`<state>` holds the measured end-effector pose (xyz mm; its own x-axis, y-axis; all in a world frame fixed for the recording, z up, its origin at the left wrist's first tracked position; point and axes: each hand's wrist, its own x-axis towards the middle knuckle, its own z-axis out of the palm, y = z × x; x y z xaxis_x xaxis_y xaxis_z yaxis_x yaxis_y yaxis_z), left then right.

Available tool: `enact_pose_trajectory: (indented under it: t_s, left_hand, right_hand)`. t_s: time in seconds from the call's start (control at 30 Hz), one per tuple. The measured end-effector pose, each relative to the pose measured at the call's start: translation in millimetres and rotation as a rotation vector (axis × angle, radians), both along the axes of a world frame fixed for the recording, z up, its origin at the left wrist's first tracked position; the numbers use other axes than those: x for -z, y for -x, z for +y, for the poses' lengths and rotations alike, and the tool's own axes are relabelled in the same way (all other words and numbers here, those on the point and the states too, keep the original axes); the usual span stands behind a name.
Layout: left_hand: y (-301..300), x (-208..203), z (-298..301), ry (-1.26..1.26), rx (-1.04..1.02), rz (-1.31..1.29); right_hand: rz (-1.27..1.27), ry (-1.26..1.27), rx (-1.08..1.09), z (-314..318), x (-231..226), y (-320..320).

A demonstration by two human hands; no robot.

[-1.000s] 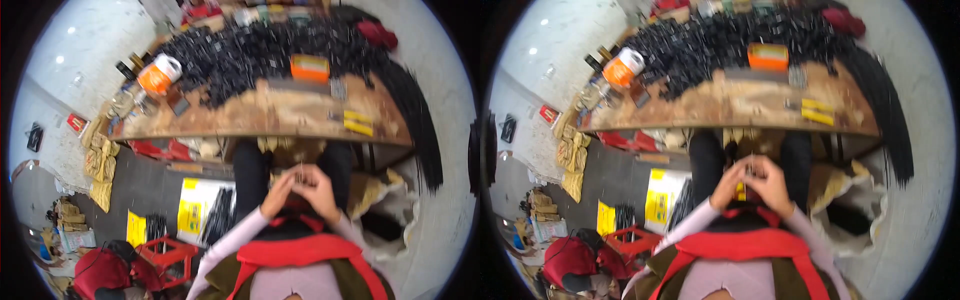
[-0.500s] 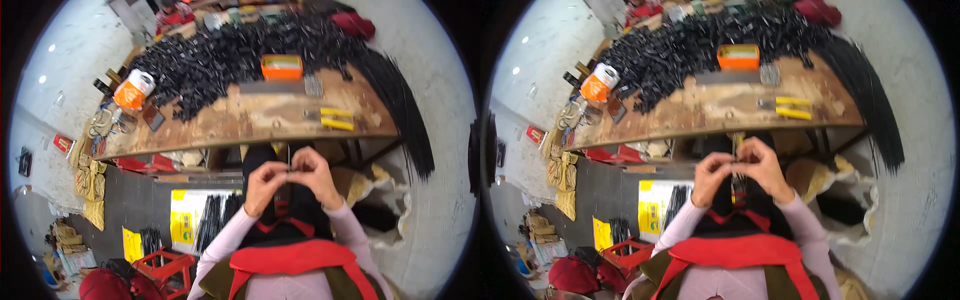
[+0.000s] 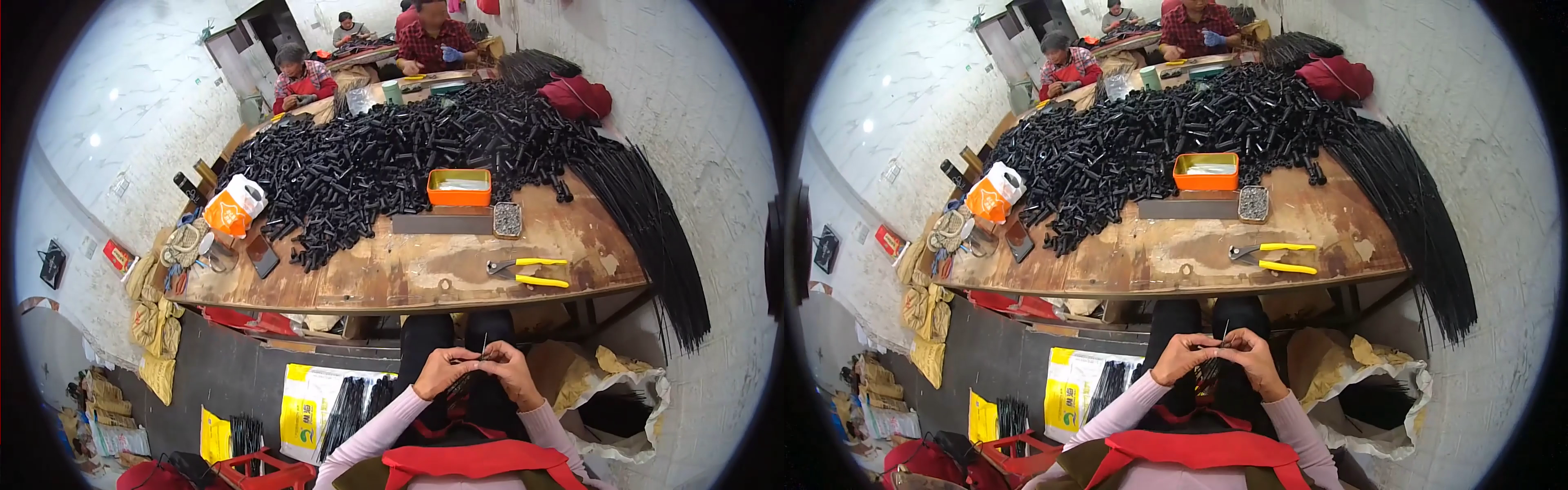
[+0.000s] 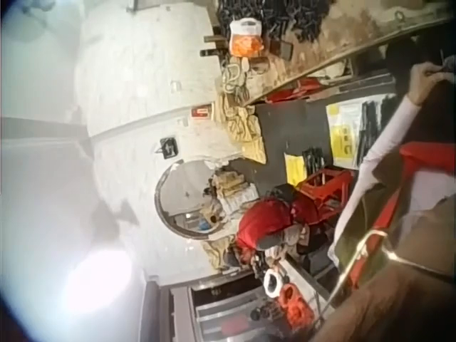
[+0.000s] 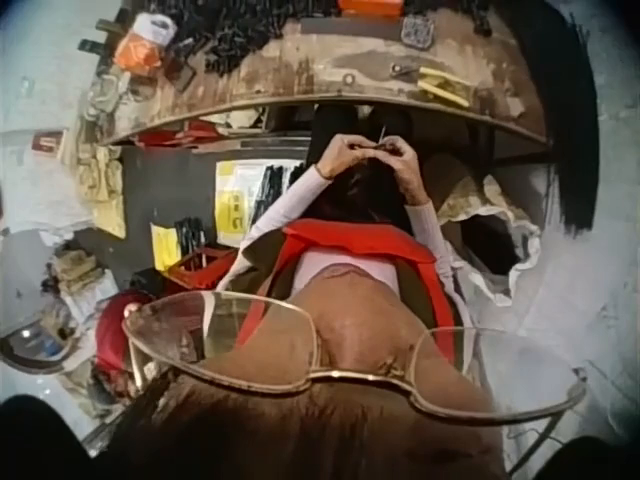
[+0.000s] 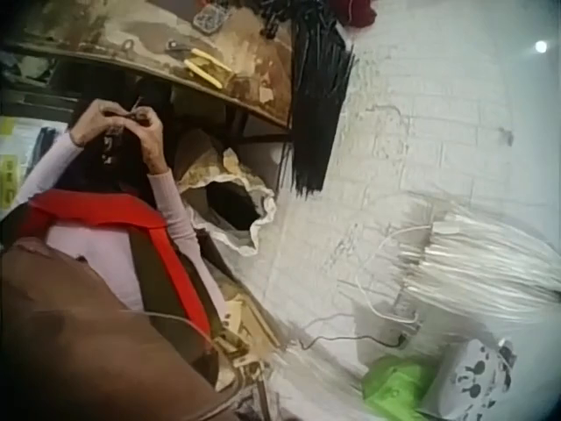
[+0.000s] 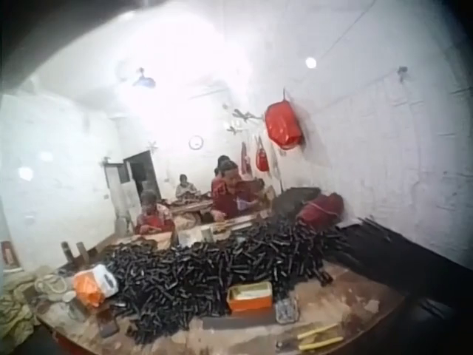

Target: The person is bundling, aligning, and trimming electrical wire components using a jig and wire cutters.

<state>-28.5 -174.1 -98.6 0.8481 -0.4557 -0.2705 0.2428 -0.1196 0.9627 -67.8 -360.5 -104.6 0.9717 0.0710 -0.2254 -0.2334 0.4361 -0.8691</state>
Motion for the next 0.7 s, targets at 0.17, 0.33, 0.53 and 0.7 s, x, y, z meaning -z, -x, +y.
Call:
enact_pose_trajectory:
  t_s: [0.17,0.33,0.53,0.7]
  left_hand:
    - [-5,36,9,0.118,0.065,0.043]
    - [-4,44,17,0.223,0.086,0.026]
    - [2,40,34,0.269,0.057,0.032]
    - [6,39,51,0.248,0.035,-0.052]
  right_hand:
    - [-0.114,0.132,-0.046,2,13,6]
    - [-0.077,0.085,-0.086,7,8,2]
    - [-0.064,0.186,-0.188,20,9,-7]
    - [0.017,0.25,-0.29,39,10,-20]
